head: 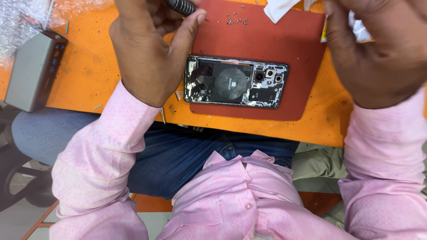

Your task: The person removes the screen and internal components from a mobile phone, handles the battery and circuit board, and then reassembles parts into the phone frame using a screwdriver and tweezers.

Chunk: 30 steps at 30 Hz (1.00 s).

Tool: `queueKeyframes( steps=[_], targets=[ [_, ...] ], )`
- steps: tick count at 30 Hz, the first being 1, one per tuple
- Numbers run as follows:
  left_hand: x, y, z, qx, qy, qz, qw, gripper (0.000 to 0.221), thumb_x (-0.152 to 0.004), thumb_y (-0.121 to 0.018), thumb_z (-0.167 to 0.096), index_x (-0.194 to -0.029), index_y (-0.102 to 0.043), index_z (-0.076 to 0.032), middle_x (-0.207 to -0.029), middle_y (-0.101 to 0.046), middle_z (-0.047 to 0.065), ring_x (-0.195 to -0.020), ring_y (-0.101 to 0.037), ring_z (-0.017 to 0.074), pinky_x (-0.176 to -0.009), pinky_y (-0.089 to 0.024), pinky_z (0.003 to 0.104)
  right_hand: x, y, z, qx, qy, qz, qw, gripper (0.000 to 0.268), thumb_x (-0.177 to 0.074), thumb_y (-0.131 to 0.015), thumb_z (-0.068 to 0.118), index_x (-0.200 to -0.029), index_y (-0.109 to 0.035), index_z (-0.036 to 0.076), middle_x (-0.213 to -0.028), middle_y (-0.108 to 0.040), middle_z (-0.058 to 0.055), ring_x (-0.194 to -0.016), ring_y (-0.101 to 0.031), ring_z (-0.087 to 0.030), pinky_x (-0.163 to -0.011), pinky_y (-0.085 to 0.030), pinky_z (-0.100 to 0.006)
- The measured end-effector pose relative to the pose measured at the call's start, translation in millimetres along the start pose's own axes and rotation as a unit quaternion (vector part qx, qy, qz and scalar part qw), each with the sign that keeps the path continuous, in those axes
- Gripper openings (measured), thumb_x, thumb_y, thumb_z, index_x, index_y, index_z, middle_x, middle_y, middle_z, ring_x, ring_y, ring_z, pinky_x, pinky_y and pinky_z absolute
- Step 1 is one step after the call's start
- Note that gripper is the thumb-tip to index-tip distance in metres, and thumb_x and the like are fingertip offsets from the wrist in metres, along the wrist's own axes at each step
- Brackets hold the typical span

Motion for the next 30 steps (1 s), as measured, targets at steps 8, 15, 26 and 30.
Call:
queueKeyframes(
  steps=[8,15,26,30],
  targets=[
    [0.1,-20.8,5.1,0.070,0.043,-0.022,0.996,0.050,-0.113,-0.076,0.007,-0.134,-0.030,-0.001,-0.112,-0.072,0.013,-0.100,-0.079,0.0161,-0.087,-0.068,0.025,-0.5,-19.1,-0.3,-0.009,0.010,-0.016,1.000,0.024,-0.093,-0.074,0.004,-0.116,-0.077,0.008,-0.110,-0.069,-0.003,-0.090,-0.056,-0.020,-0.081,-0.040,-0.032],
    [-3.9,-22.6,4.3,0.070,0.043,-0.011,0.997,0.051,-0.112,-0.074,0.008,-0.136,-0.030,-0.001,-0.114,-0.073,0.013,-0.102,-0.079,0.0162,-0.087,-0.068,0.025,-1.0,-20.9,0.1,-0.016,0.014,-0.016,1.000,0.022,-0.095,-0.073,0.004,-0.117,-0.076,0.008,-0.110,-0.069,-0.003,-0.089,-0.056,-0.019,-0.079,-0.040,-0.032],
    [-2.5,-23.2,4.9,0.072,0.043,-0.016,0.996,0.050,-0.113,-0.076,0.006,-0.134,-0.031,-0.002,-0.114,-0.072,0.013,-0.105,-0.078,0.0165,-0.092,-0.068,0.025,0.2,-20.9,4.2,-0.017,0.027,-0.008,0.999,0.020,-0.098,-0.072,0.004,-0.117,-0.075,0.008,-0.111,-0.069,-0.003,-0.088,-0.056,-0.019,-0.077,-0.039,-0.031],
    [-3.1,-24.1,6.3,0.075,0.047,-0.010,0.996,0.049,-0.112,-0.075,0.007,-0.134,-0.032,-0.001,-0.114,-0.073,0.013,-0.105,-0.079,0.0164,-0.091,-0.068,0.025,-1.2,-23.7,4.0,-0.018,0.032,-0.007,0.999,0.019,-0.099,-0.072,0.004,-0.117,-0.075,0.007,-0.111,-0.069,-0.003,-0.088,-0.056,-0.019,-0.076,-0.039,-0.031]
  ],
)
Point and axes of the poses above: each hand's wrist, its own x-axis away from the middle knuckle, its own y-axis out of the back of the hand, z = x × y, the point moved 1 cm from there along -x, towards the middle knuckle
